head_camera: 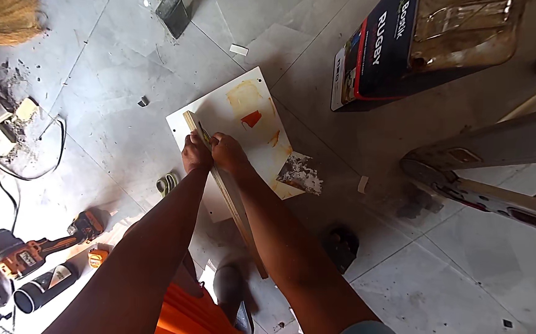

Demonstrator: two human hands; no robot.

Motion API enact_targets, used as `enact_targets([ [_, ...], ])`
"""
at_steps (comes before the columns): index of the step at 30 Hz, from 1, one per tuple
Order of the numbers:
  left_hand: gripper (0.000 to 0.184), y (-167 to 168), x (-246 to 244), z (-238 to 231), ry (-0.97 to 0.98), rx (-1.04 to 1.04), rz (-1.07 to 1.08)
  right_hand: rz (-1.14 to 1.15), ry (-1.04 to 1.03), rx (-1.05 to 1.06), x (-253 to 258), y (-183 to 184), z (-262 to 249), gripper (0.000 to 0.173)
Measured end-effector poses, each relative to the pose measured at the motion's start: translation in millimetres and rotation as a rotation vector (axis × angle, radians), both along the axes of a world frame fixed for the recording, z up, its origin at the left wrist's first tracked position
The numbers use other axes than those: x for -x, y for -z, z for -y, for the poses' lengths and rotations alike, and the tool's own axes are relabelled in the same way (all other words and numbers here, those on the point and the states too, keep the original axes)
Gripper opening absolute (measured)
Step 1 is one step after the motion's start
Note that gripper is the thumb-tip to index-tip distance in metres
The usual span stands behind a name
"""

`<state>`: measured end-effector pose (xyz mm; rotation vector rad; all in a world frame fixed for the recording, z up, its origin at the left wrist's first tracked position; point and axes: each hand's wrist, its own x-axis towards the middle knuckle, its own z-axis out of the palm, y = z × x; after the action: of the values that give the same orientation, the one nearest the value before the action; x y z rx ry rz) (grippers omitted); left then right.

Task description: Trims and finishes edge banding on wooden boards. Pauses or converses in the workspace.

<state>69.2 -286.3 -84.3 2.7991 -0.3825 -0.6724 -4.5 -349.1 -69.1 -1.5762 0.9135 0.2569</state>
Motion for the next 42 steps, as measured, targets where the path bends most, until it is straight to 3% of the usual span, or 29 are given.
enact_targets([
  [30,0.063,1,1,-3,-0.015,0.017,0.014,-0.106,0.066,-0.095,114,-6,-75,0.038],
  [33,0.063,2,-2,-2,-0.001,0.024,0.014,-0.042,0.121,-0.066,104,-11,-60,0.041],
  [42,0.059,2,0,-2,-0.022,0.036,0.017,0.063,0.116,0.057,4,4,-18,0.042],
])
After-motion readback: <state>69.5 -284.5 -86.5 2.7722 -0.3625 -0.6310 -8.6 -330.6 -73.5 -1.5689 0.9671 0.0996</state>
